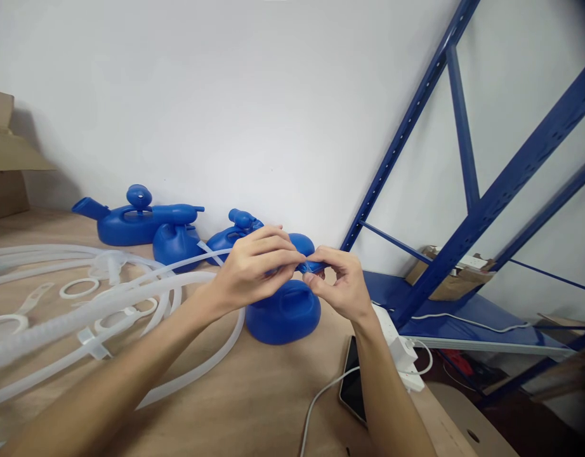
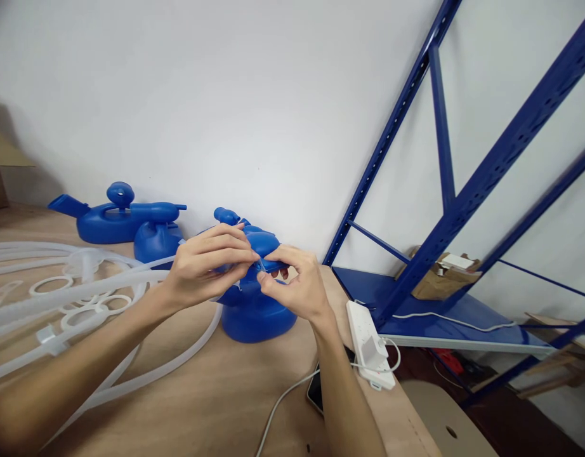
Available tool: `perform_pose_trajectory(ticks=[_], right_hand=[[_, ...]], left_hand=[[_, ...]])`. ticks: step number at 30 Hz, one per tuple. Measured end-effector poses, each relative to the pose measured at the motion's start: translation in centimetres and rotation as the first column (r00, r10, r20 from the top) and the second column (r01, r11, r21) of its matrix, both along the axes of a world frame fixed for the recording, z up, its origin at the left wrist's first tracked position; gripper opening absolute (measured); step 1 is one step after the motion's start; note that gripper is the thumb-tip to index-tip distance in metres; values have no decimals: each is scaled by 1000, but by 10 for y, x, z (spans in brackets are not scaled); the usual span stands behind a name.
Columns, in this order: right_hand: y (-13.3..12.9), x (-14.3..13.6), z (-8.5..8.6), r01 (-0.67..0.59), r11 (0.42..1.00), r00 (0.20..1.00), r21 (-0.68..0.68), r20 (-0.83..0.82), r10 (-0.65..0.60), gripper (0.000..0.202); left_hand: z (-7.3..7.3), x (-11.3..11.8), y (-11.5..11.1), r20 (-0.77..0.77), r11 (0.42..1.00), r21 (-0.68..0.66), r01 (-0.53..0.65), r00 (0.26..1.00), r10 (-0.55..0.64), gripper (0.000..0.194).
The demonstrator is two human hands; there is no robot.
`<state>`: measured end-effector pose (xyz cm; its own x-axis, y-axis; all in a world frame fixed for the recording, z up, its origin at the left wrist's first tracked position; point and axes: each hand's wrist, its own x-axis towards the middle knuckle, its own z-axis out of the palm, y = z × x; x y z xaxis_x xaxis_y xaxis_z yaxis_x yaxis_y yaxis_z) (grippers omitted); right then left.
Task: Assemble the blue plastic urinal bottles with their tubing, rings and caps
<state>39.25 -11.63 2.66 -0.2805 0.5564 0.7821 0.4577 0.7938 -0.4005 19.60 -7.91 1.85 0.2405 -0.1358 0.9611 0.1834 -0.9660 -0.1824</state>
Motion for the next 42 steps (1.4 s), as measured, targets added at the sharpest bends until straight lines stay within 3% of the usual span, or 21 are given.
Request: perform_pose_trajectory(ticks=[4,7,9,11,14,17,20,23,24,26,29,33,39,42], right_hand=[[-5,-5,3,2,999,1000,43,24,-4,4],[-9,0,6,-5,990,998,143,62,-4,8],[-9,6,7,-26,976,993,217,117,0,11],[-7,12,6,-36,970,985,240,175,-7,14],[-3,19,5,-35,984,977,176,215,-3,17],[-2,26,8,18,1000,963,7,267,-20,37],[4,41,7,188,964,928,-187,355,-112,48],[24,61,-6,327,884,889,-333,427,-168,48],[33,66,-13,330,863,881,-383,454,-135,51],[52,74,-30,216,850,880,-480,474,44,56],[73,75,-52,51,782,887,-621,388,251,42],[83,77,-61,72,734,894,-675,371,253,23],[76,85,-50,209,715,893,-667,428,138,44],[69,80,-43,212,710,896,-672,423,133,49]], left_hand=[[7,-10,-1,-51,997,-77,-6,999,2,16],[14,-21,-6,-127,959,-234,-159,983,132,47],[20,-30,-10,-234,887,-397,-237,960,152,69],[25,-38,-13,-361,783,-555,-281,929,77,82],[32,-44,-16,-437,619,-724,-304,897,-70,81],[34,-42,-14,-375,542,-803,-247,917,-138,68],[31,-37,-7,-328,549,-811,-202,934,-141,66],[25,-33,-1,-408,614,-750,-247,903,-135,66],[22,-31,-1,-444,643,-719,-264,886,-133,64],[16,-25,-1,-501,687,-667,-289,856,-127,61],[2,-10,-2,-568,665,-649,-370,817,-100,63],[-21,10,2,-598,611,-645,-459,801,-31,68],[-39,16,5,-666,649,-529,-546,742,81,71],[-39,17,0,-735,613,-451,-649,659,157,65]])
